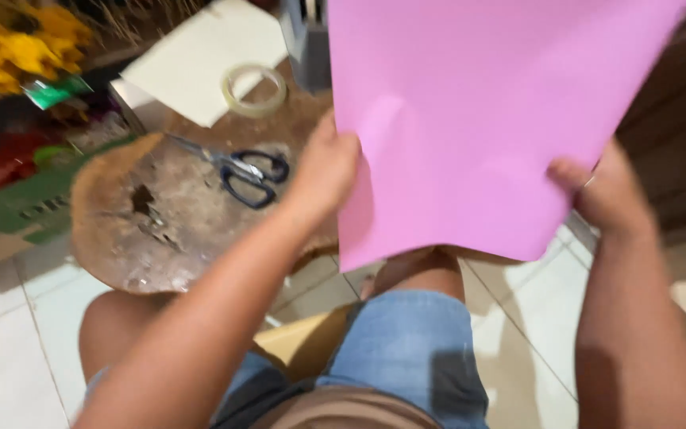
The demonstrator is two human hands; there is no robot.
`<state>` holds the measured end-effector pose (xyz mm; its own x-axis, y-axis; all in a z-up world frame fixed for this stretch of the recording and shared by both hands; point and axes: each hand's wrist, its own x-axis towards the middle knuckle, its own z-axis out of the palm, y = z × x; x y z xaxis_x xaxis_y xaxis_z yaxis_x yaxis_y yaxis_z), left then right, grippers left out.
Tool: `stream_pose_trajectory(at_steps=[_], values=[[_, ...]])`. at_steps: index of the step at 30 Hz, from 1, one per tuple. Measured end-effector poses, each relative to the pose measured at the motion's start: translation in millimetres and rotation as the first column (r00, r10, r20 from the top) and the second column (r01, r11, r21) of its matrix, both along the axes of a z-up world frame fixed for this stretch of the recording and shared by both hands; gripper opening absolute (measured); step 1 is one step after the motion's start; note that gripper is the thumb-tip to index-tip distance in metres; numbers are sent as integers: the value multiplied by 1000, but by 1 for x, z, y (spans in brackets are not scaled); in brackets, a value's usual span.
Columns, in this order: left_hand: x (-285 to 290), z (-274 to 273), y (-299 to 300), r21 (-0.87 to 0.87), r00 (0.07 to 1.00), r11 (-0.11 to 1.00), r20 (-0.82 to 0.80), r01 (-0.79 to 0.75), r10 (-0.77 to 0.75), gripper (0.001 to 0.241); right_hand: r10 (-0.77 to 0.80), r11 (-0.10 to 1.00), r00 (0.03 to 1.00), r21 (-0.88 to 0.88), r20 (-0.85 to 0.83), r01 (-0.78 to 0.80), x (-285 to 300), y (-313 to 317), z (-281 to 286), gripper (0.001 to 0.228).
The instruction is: The person uses scissors to trim the edges of a large sheet of pink paper. After cutting, they fold the paper in half and smooth the crease with their hands.
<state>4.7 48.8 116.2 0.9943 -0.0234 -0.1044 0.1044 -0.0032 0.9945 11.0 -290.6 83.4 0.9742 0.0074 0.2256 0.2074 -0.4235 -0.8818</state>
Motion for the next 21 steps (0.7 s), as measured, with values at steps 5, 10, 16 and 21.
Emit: stream_pose_trajectory(at_steps=[5,10,16,21], values=[[0,-36,-8,233,950,970,-313,64,12,14,-98,994,951,-73,-294,80,-10,21,22,66],[-2,-83,-17,-21,791,982,-589,190,-166,54,-299,949,618,-296,-727,111,-17,86,30,69],[9,-87,-14,126,673,942,-729,312,-126,30,-368,645,820,-755,-439,-115,29,83,35,63],[8,-74,-13,88,722,954,-674,287,-156,40,101,664,969,-711,-224,-233,73,122,7,49]])
